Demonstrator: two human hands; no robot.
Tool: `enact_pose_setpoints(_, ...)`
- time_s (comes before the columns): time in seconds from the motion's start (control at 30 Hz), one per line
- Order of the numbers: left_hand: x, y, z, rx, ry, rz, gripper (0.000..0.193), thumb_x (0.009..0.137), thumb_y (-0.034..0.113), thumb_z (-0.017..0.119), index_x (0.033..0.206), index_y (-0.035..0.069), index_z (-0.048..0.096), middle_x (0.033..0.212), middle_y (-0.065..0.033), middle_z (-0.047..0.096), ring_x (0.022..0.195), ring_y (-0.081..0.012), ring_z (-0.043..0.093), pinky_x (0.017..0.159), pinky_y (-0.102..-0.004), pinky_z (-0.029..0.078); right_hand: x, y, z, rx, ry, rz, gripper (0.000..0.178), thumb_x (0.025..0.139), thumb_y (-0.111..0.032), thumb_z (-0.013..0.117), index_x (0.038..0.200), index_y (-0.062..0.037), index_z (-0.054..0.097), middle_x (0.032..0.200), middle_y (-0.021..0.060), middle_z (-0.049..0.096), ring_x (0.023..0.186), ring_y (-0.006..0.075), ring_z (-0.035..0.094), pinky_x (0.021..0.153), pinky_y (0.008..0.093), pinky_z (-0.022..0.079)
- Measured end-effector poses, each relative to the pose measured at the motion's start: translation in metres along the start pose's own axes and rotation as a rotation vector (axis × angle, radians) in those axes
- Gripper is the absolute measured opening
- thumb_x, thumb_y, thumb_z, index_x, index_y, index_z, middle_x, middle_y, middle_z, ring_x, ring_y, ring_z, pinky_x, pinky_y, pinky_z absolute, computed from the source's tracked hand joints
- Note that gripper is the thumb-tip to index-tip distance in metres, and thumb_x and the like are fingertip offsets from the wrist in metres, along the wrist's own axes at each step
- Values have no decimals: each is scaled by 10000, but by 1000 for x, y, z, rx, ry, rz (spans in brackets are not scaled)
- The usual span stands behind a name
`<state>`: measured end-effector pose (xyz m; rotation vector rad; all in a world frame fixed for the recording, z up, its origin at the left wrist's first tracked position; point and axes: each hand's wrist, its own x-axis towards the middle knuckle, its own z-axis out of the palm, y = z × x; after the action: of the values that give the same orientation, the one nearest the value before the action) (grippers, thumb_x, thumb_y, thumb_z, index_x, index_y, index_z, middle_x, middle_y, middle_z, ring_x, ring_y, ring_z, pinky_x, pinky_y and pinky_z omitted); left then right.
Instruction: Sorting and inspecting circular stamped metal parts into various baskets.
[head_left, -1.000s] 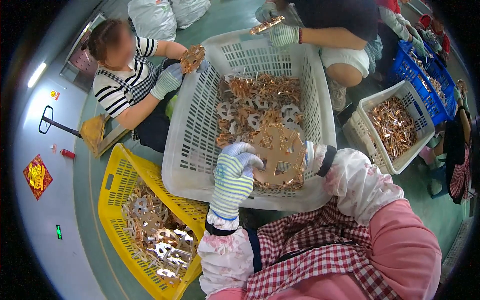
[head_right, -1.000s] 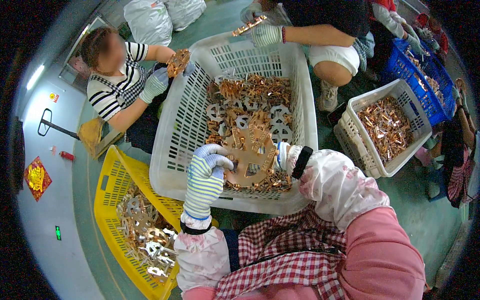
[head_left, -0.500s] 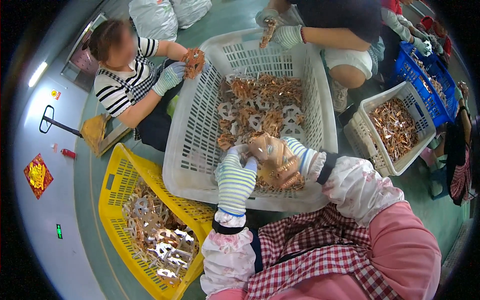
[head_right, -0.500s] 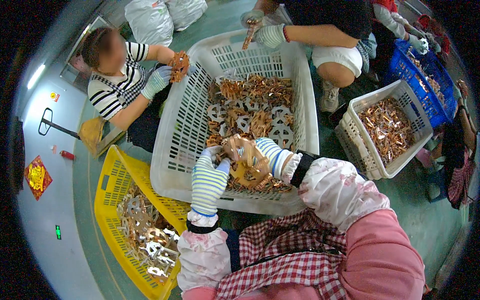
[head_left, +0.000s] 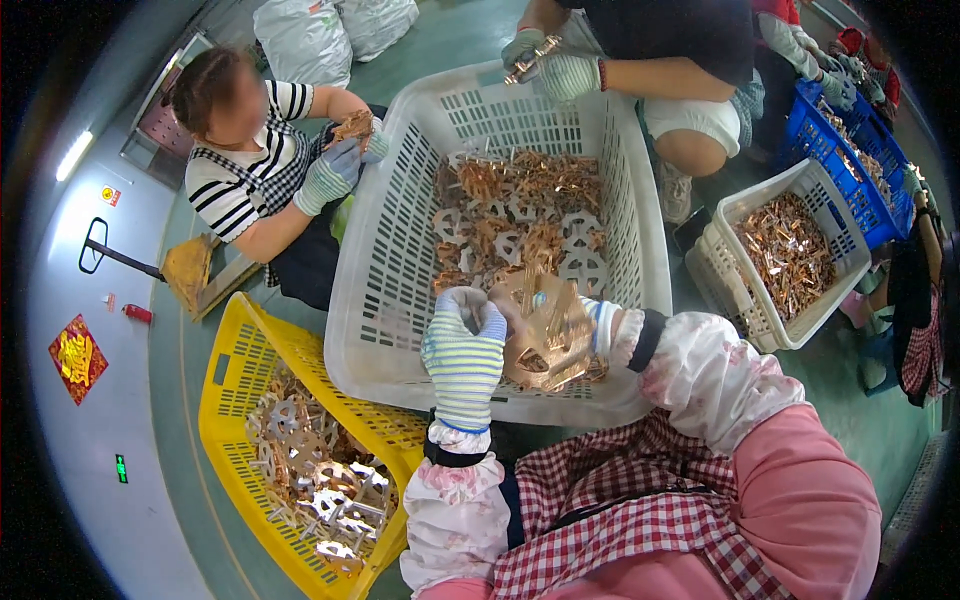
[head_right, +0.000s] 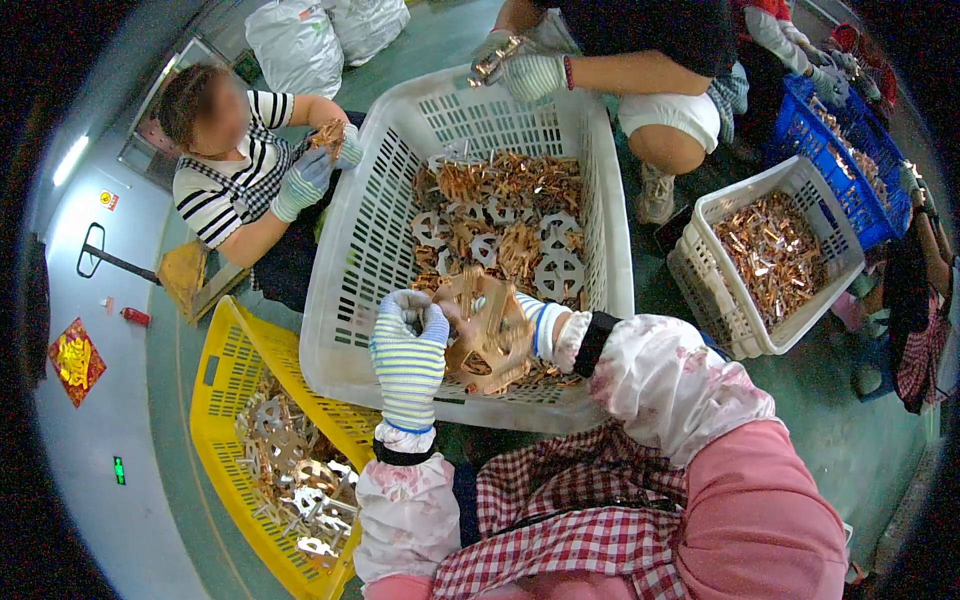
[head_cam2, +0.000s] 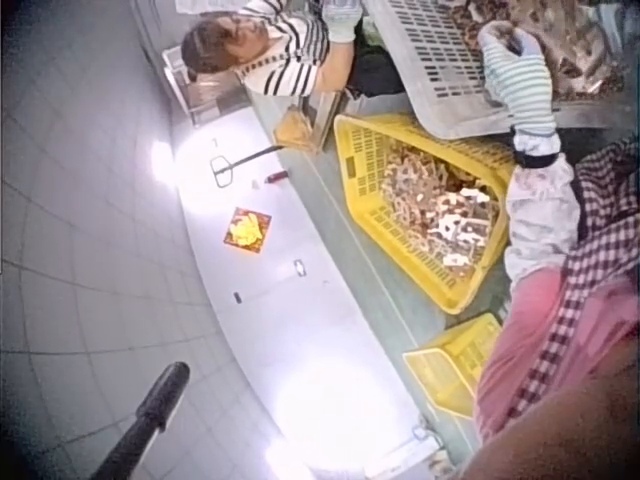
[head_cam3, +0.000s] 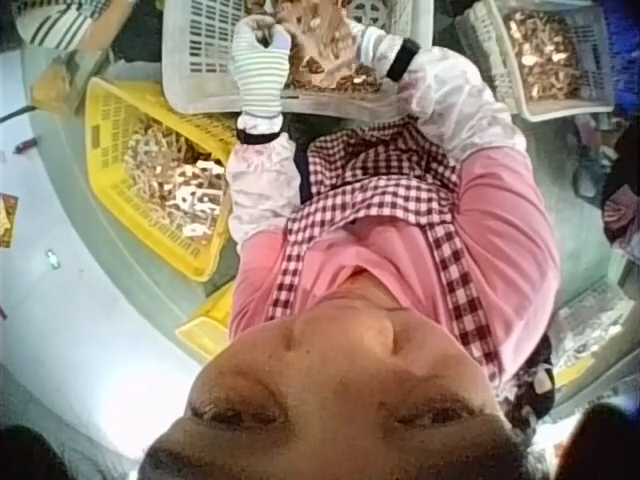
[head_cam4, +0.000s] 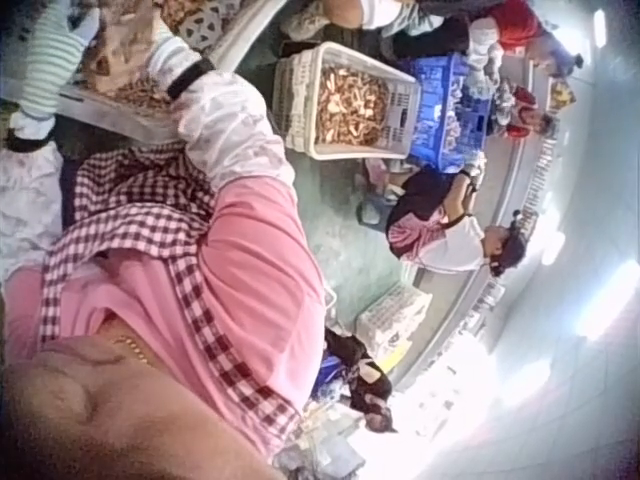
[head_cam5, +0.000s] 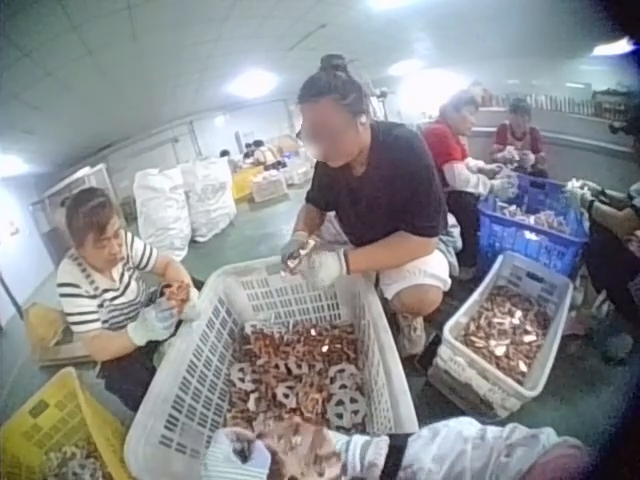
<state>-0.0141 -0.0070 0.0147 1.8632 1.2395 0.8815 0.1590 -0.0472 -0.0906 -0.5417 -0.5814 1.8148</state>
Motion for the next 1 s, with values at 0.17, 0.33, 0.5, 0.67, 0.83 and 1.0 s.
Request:
enact_pose_setpoints(0.17, 1, 6, -7, -295, -63, -65, 122, 866, 76, 613, 955, 7, 564, 755, -16, 569, 615, -70, 489, 544, -226, 424, 0, -4, -2, -269, 196, -115, 147, 891, -122, 616, 980, -10, 650, 830, 17, 655, 683, 141, 579, 640, 337, 503)
enact_pose_setpoints(0.33, -1, 14, -2, -329, -33, -40, 168, 893, 66, 584, 1046, 0, 564, 813, -4, 565, 645, -43, 455, 572, -193, 402, 25, 26, -92, 533, 176, -37, 304, 959, -218, 446, 1178, -70, 596, 974, 28, 676, 752, 204, 632, 631, 342, 516)
enact_pose_setpoints(0.5, 4, -6, -18, 428, 103, 431, 266, 874, 87, 612, 1123, -8, 596, 1004, -113, 619, 939, -272, 590, 873, -391, 472, -4, 11, -109, -323, 270, -52, 400, 991, -331, 478, 1338, -131, 460, 1234, 77, 537, 1001, 263, 583, 808, 490, 522)
enact_pose_setpoints(0.67, 2, 6, -13, 373, 257, 483, 227, 847, 88, 618, 1067, 34, 629, 1093, -132, 606, 1033, -310, 567, 901, -418, 452, 11, 13, -93, -274, 298, 7, 395, 993, -327, 476, 1333, -126, 463, 1228, 75, 539, 994, 255, 585, 805, 476, 525)
enact_pose_setpoints(0.83, -3, 12, -6, 350, 294, 594, 191, 843, 39, 602, 1030, 43, 638, 1019, -111, 616, 974, -285, 576, 863, -409, 461, 6, 12, -75, -222, 328, 55, 390, 994, -322, 474, 1328, -120, 467, 1223, 73, 541, 988, 247, 586, 801, 462, 527)
enact_pose_setpoints(1.0, -4, 13, -3, 307, 209, 646, 173, 865, 40, 584, 1021, 30, 659, 985, -108, 632, 936, -268, 588, 855, -388, 471, 1, 9, -56, -165, 366, 95, 385, 995, -317, 471, 1323, -115, 470, 1218, 71, 542, 981, 239, 588, 798, 448, 530)
